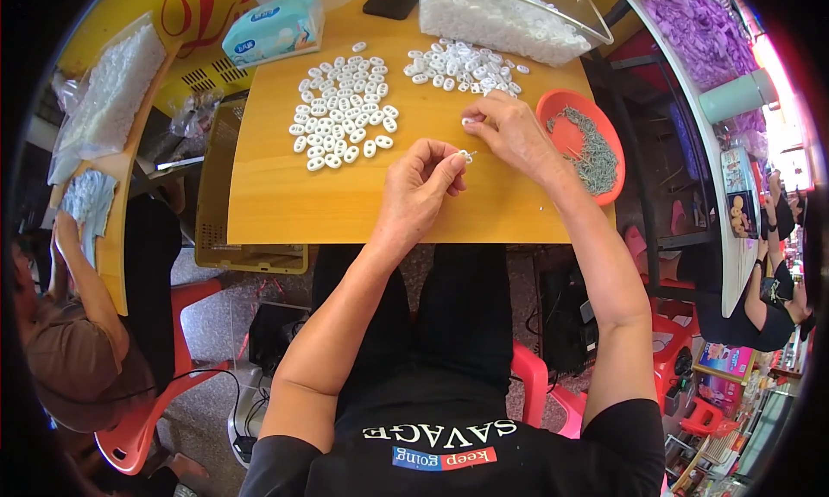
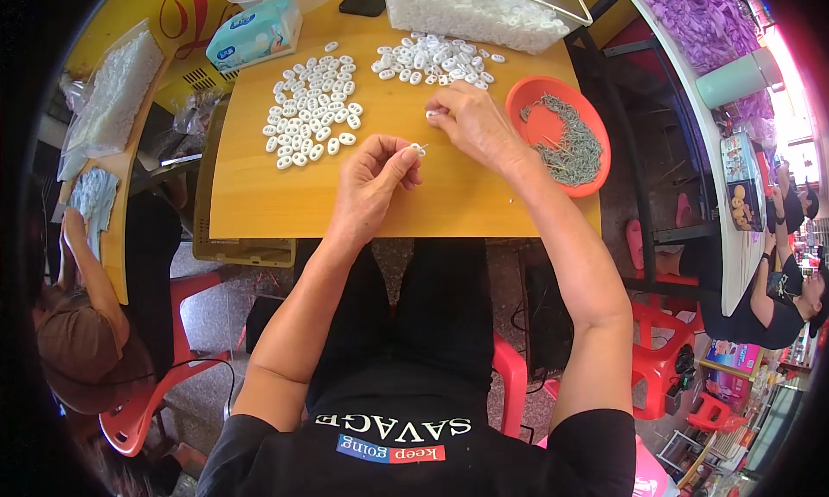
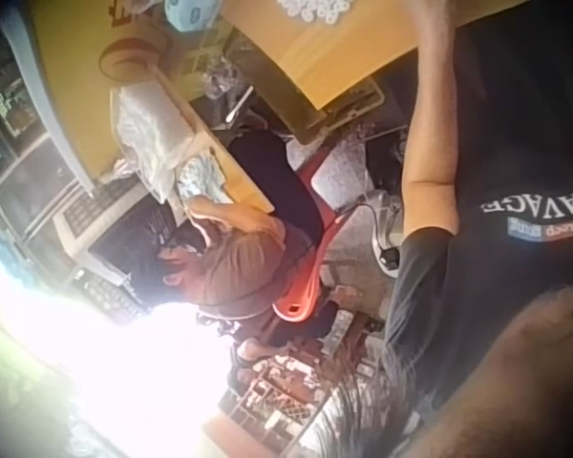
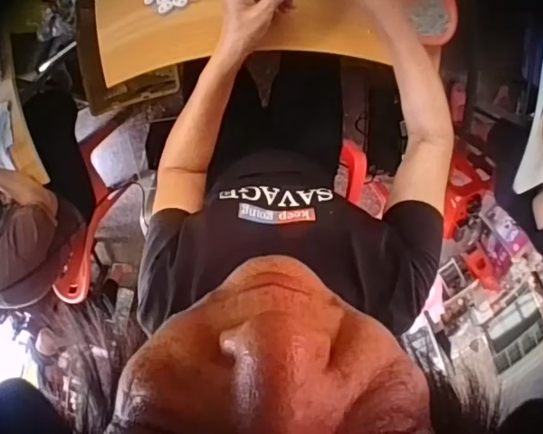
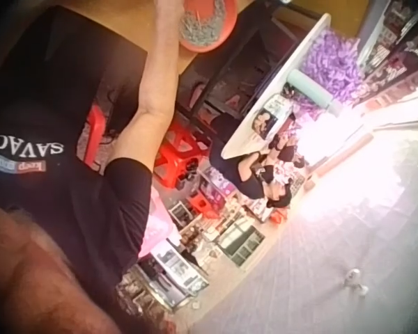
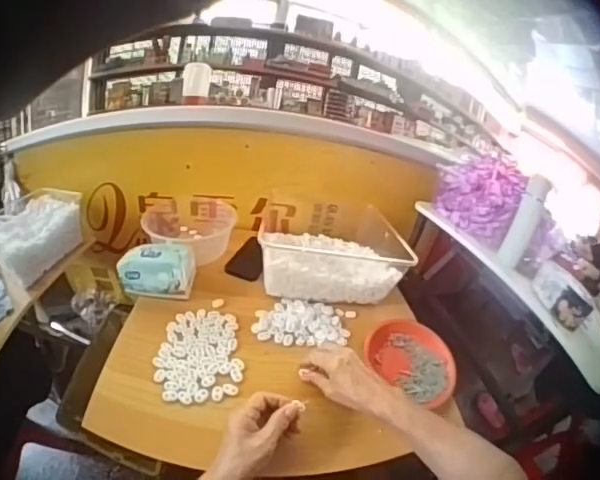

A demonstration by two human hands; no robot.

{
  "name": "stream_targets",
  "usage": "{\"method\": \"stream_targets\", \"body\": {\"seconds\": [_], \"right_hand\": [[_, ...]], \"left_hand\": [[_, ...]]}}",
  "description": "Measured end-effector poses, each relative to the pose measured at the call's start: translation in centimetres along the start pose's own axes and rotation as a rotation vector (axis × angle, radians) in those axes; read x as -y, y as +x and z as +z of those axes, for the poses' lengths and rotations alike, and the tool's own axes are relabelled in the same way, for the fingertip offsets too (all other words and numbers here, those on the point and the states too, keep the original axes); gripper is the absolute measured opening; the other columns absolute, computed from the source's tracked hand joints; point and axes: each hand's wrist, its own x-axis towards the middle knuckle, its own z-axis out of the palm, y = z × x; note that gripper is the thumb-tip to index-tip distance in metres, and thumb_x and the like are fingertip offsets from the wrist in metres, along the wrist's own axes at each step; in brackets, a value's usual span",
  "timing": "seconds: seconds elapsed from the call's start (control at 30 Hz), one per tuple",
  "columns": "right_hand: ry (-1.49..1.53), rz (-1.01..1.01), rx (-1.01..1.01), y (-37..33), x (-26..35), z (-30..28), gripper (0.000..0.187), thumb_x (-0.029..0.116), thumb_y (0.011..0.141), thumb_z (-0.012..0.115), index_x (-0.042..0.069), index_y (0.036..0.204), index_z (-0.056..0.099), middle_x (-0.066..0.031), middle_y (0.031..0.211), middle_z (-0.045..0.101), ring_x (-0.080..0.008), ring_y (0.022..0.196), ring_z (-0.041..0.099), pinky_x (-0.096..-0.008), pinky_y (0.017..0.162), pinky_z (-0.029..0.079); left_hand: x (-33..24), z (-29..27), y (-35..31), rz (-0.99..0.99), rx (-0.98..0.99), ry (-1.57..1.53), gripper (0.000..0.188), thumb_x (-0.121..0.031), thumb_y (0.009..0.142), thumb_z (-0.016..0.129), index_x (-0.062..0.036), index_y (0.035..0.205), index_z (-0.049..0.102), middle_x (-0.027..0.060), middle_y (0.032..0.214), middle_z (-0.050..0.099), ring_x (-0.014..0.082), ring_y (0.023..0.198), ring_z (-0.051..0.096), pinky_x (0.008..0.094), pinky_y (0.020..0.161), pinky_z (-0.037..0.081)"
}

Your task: Manually assembling small white plastic components by inserting metal pins into them.

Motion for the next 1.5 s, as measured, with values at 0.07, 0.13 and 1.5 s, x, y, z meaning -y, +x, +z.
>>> {"method": "stream_targets", "body": {"seconds": [0.07,0.13,1.5], "right_hand": [[-0.012,0.0,-0.005,-0.9,0.6,0.1,0.014,0.011,0.082,0.069,0.001,0.093,0.068,-0.014,0.088,0.066,-0.033,0.082,0.065,-0.041,0.074,0.052],[-0.031,0.008,-0.094,-1.9,1.1,0.1,0.015,0.01,0.083,0.069,0.002,0.096,0.068,-0.0128,0.087,0.067,-0.0289,0.077,0.066,-0.0379,0.07,0.052],[0.71,0.251,-0.273,-5.4,6.1,1.1,0.015,0.009,0.09,0.066,-0.002,0.101,0.067,-0.002,0.08,0.065,-0.0052,0.063,0.056,-0.0207,0.058,0.048]], "left_hand": [[0.0,0.0,-0.1,0.0,-0.006,-0.007,0.017,-0.017,0.096,0.061,0.0004,0.097,0.059,0.0025,0.083,0.061,0.0093,0.072,0.059,0.0235,0.067,0.048],[-0.1,0.1,-0.1,-0.001,-0.009,-0.016,0.017,-0.017,0.096,0.061,0.0001,0.098,0.058,0.0026,0.083,0.061,0.0093,0.073,0.059,0.0235,0.067,0.048],[-0.1,0.0,-0.2,0.007,-0.021,-0.072,0.017,-0.016,0.095,0.062,0.0003,0.096,0.058,0.0036,0.081,0.061,0.0104,0.07,0.059,0.0243,0.065,0.048]]}}
